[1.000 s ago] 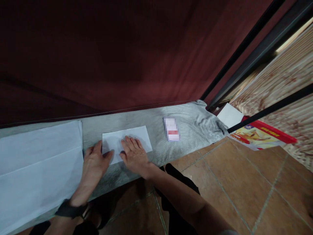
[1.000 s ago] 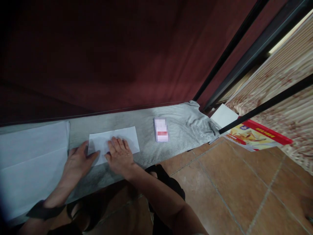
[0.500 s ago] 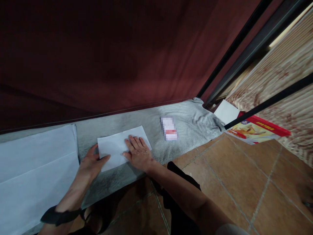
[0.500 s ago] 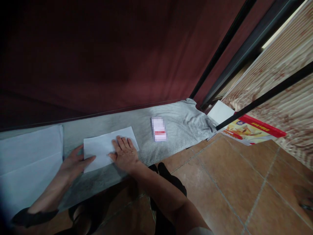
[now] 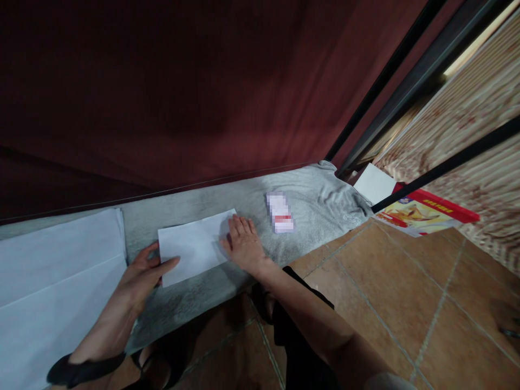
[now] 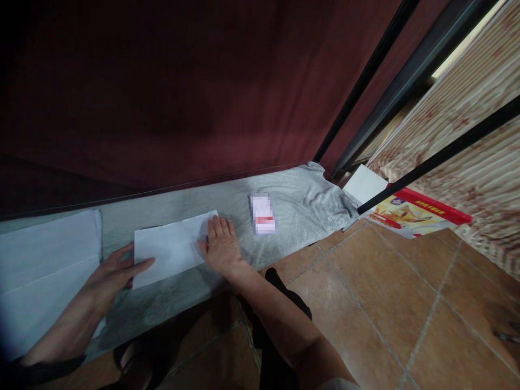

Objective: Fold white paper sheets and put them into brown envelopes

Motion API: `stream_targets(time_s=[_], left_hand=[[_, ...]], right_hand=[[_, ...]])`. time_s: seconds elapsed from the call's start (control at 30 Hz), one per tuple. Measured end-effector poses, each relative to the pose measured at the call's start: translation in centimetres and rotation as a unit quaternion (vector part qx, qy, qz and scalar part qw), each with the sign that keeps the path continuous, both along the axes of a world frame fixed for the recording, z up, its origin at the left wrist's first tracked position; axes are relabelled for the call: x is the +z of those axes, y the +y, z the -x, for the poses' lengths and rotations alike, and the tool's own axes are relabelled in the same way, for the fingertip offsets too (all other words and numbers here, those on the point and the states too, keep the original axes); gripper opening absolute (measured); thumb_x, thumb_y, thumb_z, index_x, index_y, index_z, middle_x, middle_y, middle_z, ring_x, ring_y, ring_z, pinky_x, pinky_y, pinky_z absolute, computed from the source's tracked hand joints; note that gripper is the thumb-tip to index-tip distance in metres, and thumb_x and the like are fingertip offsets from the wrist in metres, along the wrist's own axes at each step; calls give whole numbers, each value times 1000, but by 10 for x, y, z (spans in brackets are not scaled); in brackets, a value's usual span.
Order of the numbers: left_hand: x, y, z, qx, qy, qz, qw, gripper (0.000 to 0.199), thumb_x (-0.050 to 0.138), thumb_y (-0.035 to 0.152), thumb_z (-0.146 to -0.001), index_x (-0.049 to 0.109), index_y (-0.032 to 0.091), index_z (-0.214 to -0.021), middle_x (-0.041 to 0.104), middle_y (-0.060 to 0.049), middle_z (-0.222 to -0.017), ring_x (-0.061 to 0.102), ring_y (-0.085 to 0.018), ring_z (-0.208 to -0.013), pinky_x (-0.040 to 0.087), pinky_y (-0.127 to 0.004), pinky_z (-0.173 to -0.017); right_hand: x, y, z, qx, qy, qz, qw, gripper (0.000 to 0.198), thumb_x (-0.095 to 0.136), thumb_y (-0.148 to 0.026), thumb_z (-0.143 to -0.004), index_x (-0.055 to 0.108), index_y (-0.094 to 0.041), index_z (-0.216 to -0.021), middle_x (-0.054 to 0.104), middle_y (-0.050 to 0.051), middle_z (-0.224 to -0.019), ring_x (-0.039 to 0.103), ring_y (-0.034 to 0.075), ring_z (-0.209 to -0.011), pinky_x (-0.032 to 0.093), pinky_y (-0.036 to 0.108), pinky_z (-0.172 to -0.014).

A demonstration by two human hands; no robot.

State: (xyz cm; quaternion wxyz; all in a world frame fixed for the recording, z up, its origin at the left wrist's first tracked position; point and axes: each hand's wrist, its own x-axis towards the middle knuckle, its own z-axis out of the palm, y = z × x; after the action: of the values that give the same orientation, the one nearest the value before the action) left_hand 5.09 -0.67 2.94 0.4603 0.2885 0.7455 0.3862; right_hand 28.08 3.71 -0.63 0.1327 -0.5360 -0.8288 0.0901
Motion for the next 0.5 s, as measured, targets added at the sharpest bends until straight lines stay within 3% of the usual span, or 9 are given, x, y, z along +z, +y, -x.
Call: stream_targets(time_s=[0.1,0.17,0.27,0.33,0.4,0.43,0.5], left_hand=[[8,0,-2,40,-108,-35,993,61,86,19,-56,69,20,-115,78,-2,-88,69,-16,-66,49,-20,-52],[14,0,-3,67,-159,-46,984,51,83,15,-55,71,19,-104,78,-1,-91,70,-17,-72,55,-22,-57],[22,0,-1,94,-203,-78,972,41,83,17,-60,73,20,-100,78,1,-92,69,-16,-74,57,-22,-57],[23,1,1,89,-254,-128,955,36,81,36,-73,73,21,-104,78,-3,-101,71,-19,-84,60,-25,-62],[20,3,2,85,-292,-150,941,43,71,56,-84,74,20,-108,78,-7,-109,71,-23,-99,63,-28,-69],[18,4,1,87,-296,-144,940,45,67,60,-87,73,20,-109,77,-8,-110,71,-24,-103,64,-30,-73],[12,6,-3,89,-286,-117,947,38,66,53,-90,72,22,-110,77,-7,-108,72,-23,-103,65,-31,-76]], right_hand=[[10,-17,18,149,28,-10,988,75,51,-59,-102,34,-15,-161,30,13,-171,28,29,-157,23,50,-129],[17,-28,30,203,47,-14,978,84,58,-61,-98,29,-15,-162,26,14,-172,27,30,-157,18,54,-130],[29,-31,42,215,133,1,967,67,55,-36,-103,31,-11,-161,31,17,-169,32,28,-155,20,52,-130],[39,-25,46,197,253,36,947,57,47,-19,-102,37,-13,-158,43,14,-164,40,23,-151,29,44,-128],[48,-16,52,144,425,87,889,49,45,-22,-102,48,-22,-151,55,6,-155,50,20,-144,38,38,-122],[51,-11,56,92,522,114,840,43,43,-30,-103,55,-25,-145,62,2,-149,55,19,-138,42,38,-120],[52,-4,66,-25,695,170,698,43,39,-44,-103,61,-22,-133,73,3,-130,67,21,-122,52,40,-109]])
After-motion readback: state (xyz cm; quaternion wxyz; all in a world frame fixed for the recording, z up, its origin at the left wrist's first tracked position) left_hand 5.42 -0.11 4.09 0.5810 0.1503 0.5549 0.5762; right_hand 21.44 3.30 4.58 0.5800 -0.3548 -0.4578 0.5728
